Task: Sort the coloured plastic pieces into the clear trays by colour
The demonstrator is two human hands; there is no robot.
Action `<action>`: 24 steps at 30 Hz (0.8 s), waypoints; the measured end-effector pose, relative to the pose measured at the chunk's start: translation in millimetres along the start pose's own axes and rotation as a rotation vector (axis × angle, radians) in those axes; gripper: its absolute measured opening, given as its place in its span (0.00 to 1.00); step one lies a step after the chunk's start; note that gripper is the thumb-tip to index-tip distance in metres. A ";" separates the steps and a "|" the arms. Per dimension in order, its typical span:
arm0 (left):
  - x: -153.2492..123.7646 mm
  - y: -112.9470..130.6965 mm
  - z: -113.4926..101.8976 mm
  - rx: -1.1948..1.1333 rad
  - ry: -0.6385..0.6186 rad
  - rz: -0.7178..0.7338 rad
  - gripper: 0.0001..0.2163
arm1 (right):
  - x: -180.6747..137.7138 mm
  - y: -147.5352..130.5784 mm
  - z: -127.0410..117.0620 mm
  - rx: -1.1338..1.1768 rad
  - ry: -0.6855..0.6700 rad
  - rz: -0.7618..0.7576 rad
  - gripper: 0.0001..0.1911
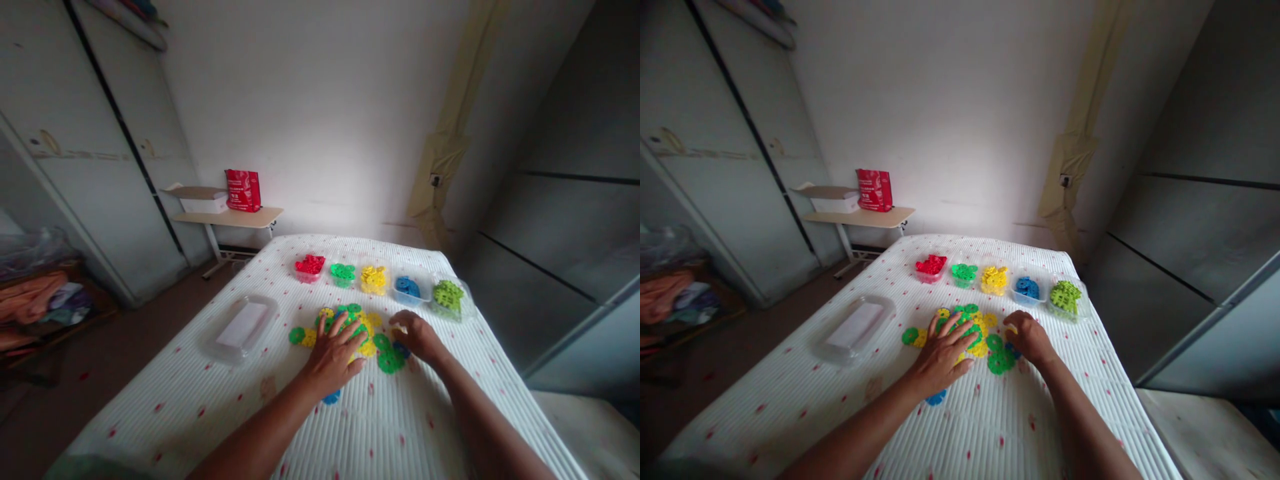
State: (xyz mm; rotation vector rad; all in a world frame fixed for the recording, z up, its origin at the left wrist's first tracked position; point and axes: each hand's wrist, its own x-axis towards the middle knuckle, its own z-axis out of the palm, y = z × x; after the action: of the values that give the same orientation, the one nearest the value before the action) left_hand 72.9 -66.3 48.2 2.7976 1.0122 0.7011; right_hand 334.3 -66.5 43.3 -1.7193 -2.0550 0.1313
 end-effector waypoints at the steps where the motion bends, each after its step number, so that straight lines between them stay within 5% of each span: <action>1: 1.2 2.5 0.7 -0.005 -0.017 0.013 0.21 | -0.8 1.7 -0.7 -0.015 -0.019 0.028 0.13; 9: -4.1 1.7 1.7 -0.095 -0.007 -0.010 0.10 | -4.2 5.2 -4.3 -0.151 -0.138 0.107 0.15; 17: -9.0 -5.3 0.2 -0.170 0.055 0.036 0.08 | -4.7 -17.6 1.0 -0.316 -0.094 0.175 0.11; 24: -8.1 -20.0 -7.6 -0.096 0.243 -0.101 0.11 | 10.0 -15.6 2.3 -0.083 0.000 0.015 0.19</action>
State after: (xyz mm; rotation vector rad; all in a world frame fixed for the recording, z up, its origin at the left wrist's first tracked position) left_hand 52.4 -56.4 47.3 2.6040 1.1157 1.0653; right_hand 318.1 -59.8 49.6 -1.7842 -2.0751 0.0511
